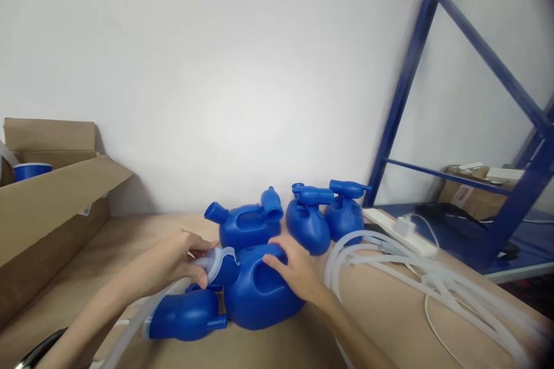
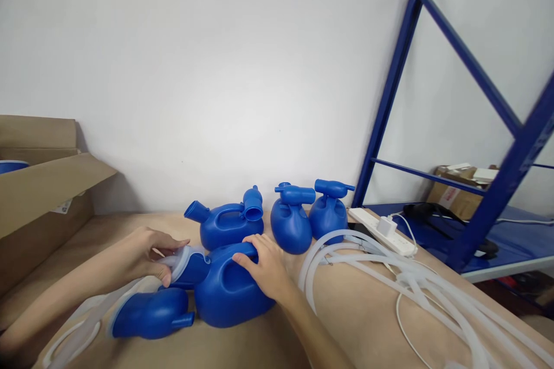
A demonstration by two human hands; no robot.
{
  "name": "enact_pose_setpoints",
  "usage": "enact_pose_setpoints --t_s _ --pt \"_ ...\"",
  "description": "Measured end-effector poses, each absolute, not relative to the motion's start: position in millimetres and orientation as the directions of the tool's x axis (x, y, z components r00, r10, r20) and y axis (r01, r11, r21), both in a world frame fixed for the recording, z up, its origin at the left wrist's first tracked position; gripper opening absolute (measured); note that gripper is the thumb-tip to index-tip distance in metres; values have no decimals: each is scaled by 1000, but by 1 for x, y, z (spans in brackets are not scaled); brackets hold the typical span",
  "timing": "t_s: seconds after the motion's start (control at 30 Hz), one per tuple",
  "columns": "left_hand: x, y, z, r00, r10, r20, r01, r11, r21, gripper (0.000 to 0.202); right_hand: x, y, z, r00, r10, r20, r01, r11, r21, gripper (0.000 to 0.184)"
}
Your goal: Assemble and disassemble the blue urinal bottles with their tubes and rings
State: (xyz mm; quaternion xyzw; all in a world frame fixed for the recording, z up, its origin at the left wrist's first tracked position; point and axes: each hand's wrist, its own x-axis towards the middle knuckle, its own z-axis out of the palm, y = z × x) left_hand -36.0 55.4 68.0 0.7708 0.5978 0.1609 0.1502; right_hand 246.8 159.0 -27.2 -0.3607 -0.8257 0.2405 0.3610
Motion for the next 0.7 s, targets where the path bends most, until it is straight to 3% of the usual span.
enact_pose_setpoints --t_s 0.2,0.43,0.53,0.63,0.7 --pt "-37 58 69 213 977 22 843 -195 502 27 247 159 -26 -472 779 413 433 613 -661 31" --pt "-47 49 55 78 995 -55 880 -42 472 76 246 158 -21 -521 787 329 486 591 -644 36" --pt "-50 48 52 140 982 -130 906 -74 417 93 260 155 -3 -591 769 245 535 600 -594 61" --pt "-57 49 45 153 975 -162 926 -84 369 100 306 134 18 -642 767 -19 692 568 -445 102" --pt "-65 48 38 121 974 -190 927 -43 371 101 351 102 24 -622 776 -102 755 561 -339 92"
